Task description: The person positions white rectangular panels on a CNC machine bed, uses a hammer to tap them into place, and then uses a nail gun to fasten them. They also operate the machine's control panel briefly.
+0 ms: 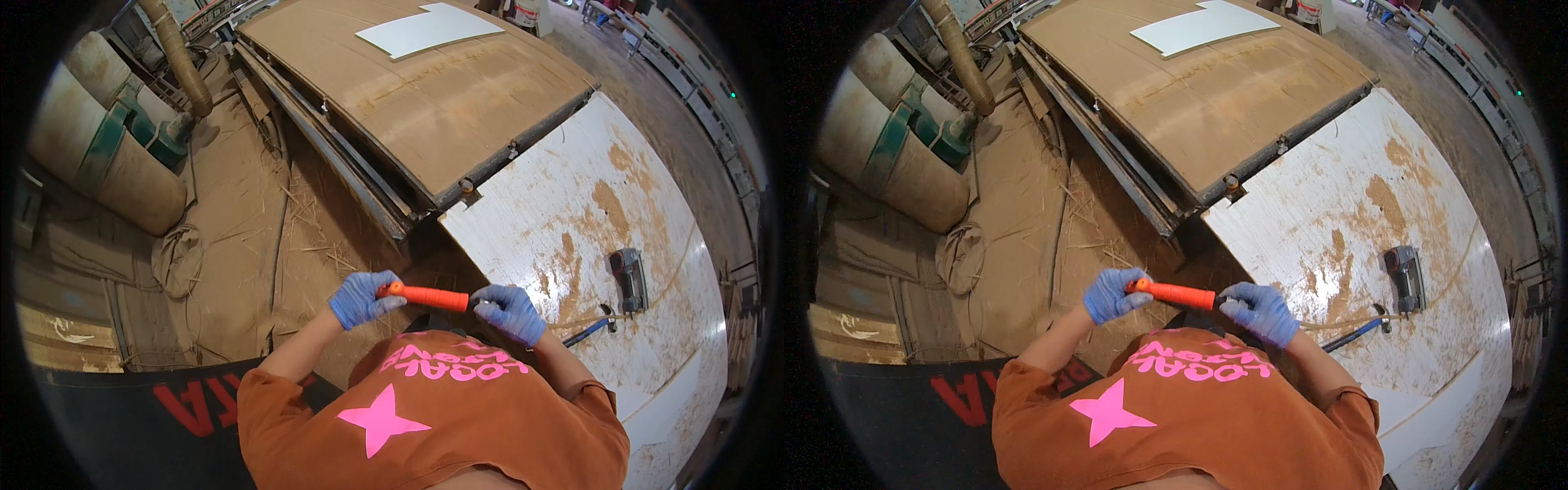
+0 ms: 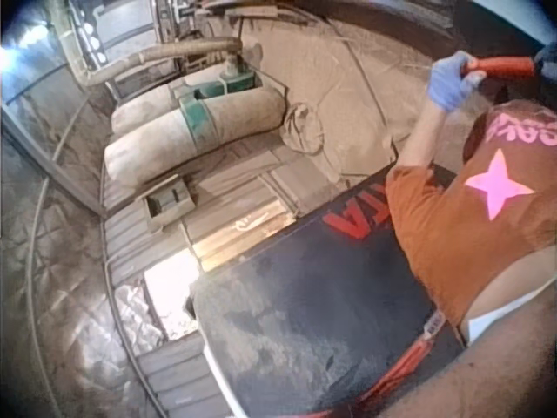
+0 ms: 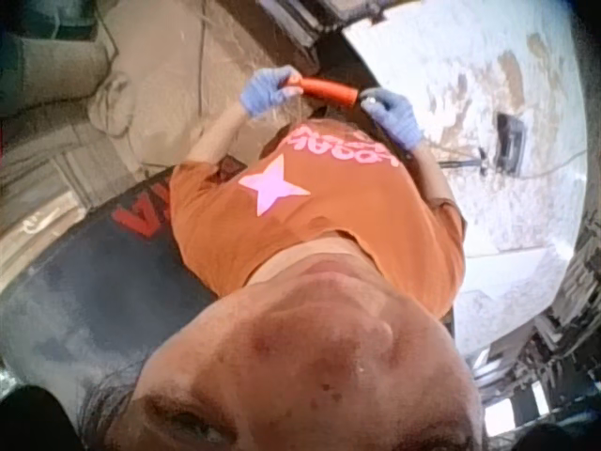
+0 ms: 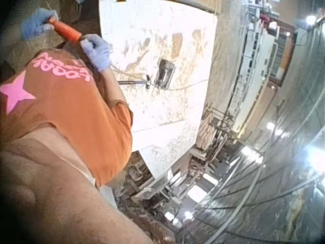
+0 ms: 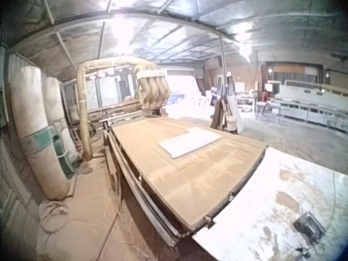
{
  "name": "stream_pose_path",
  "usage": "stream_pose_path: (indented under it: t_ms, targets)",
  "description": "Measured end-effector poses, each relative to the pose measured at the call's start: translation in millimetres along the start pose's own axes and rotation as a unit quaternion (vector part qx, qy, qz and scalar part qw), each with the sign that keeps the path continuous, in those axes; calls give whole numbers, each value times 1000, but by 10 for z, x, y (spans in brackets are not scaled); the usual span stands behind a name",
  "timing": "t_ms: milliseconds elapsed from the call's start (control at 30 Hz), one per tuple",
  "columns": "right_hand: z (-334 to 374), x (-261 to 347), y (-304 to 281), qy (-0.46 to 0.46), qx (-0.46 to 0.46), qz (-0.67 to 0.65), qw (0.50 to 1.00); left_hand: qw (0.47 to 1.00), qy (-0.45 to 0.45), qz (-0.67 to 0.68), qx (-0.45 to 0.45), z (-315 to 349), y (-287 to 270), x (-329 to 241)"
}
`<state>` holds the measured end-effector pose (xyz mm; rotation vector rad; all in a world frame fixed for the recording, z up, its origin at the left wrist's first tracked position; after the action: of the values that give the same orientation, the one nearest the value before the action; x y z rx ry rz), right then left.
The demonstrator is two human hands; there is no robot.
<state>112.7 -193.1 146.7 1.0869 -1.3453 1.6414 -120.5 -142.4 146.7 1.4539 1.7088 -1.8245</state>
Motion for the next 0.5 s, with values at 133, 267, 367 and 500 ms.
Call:
stream_pose_path:
  t_ms: [133, 267, 367, 500]
  targets:
    - [29, 44, 112, 32, -9, 17, 999, 991, -87, 41, 94, 65, 105, 249]
    - [-75, 281, 43, -69, -33, 104, 992, 968, -111, 150, 167, 24, 260, 285]
    - [-63, 511, -12, -176, -31, 127, 976, 916, -199, 234, 259, 65, 381, 240]
    - [17, 674, -90, -283, -43, 194, 938, 896, -237, 217, 306, 7, 433, 117]
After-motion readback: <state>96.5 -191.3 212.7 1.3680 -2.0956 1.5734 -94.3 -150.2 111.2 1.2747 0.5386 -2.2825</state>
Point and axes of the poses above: each hand's wrist, its own z-axis away from the middle knuckle, its own y-axis out of the palm, x = y × z, the point moved 10 cm from there along -z, towards the middle knuckle, and after that the axes turned 9 degrees about -x, right-handed, at the moved point
